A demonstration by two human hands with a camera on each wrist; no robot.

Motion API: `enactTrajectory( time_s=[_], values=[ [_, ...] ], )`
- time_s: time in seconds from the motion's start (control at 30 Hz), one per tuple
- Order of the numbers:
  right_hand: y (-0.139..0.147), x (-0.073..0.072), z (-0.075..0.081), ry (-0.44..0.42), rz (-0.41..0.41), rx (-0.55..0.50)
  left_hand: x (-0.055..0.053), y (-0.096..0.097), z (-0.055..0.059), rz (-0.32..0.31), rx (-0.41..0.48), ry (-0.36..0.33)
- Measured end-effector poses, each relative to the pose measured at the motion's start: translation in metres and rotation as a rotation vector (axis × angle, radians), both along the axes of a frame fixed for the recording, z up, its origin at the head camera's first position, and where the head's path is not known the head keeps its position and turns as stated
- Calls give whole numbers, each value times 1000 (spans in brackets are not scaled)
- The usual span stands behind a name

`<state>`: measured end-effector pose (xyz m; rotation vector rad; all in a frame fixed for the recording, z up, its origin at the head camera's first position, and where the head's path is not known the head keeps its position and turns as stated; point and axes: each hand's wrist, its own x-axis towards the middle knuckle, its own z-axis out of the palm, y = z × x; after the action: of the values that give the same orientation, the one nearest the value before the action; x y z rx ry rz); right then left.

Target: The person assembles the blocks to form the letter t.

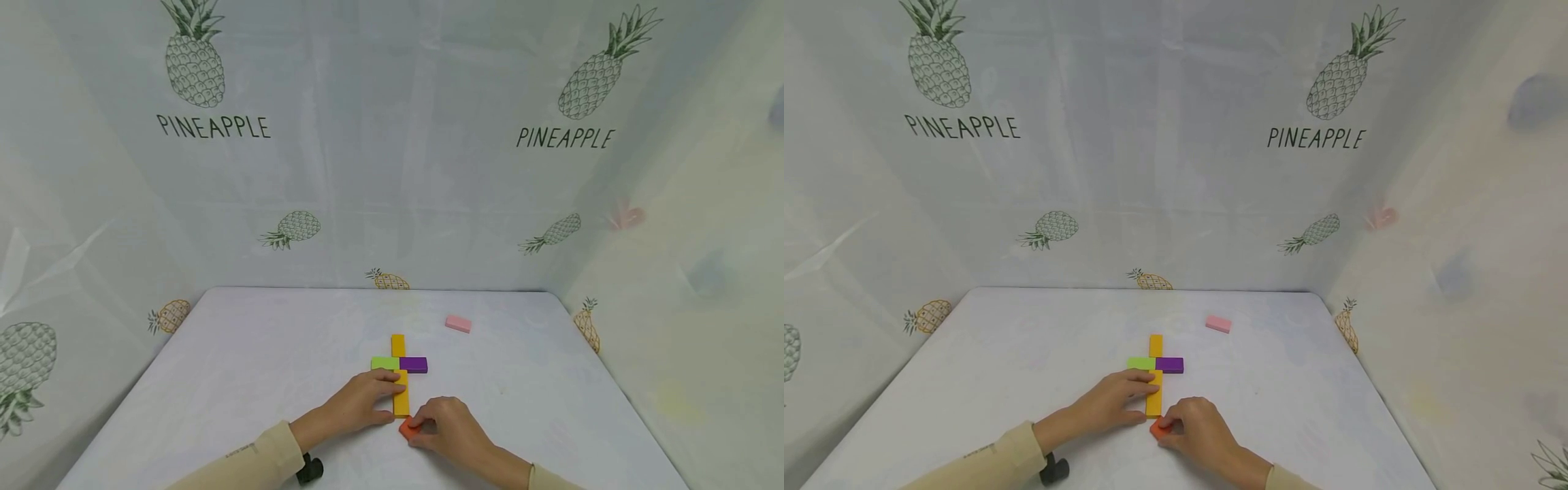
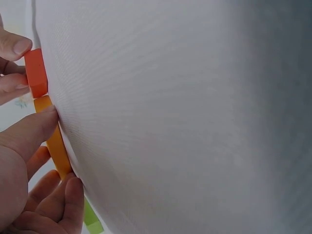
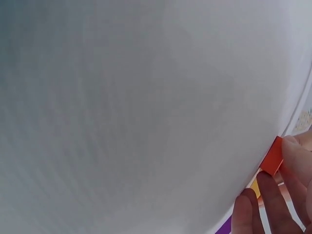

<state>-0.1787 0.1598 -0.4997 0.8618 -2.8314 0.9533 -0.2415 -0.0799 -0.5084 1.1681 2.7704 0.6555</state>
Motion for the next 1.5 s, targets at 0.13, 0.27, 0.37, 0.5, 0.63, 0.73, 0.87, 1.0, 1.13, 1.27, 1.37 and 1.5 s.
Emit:
enactTrajectory(
  time_s=[0.13, 0.27, 0.37, 0.5, 0.63, 0.73, 0.87, 1.0, 1.13, 1.27, 1.37, 1.5],
  values=[
    [1, 0, 0, -15, 14, -27, 0, 0, 0, 0, -1, 1],
    [2, 0, 1, -25, 34, -50, 0, 0, 1, -1, -3, 3],
    [5, -1, 1, -19, 53, -66, 1, 0, 2, -4, 2, 3],
    [10, -3, 2, -29, 57, -93, 1, 0, 2, -8, 11, 0],
    [18, -10, 10, -70, 16, -85, 0, 1, 2, -3, 4, -10],
    [24, -17, 17, -80, -33, -62, 0, 1, 1, 1, -3, -15],
    [35, -29, 24, -41, -101, -41, 0, 0, 0, -3, 1, -3],
    [48, -44, 27, 12, -151, -35, 0, 0, 0, -1, -3, -4],
    [61, -59, 27, 49, -192, -28, 1, 0, 1, 9, -18, -17],
    [74, -77, 26, 87, -217, -33, 1, 0, 2, 10, -13, -26],
    [82, -90, 25, 95, -227, -33, 2, 0, 2, 12, -7, -29],
    [89, -108, 22, 86, -240, -13, 2, -1, 2, 13, -2, -29]
  ],
)
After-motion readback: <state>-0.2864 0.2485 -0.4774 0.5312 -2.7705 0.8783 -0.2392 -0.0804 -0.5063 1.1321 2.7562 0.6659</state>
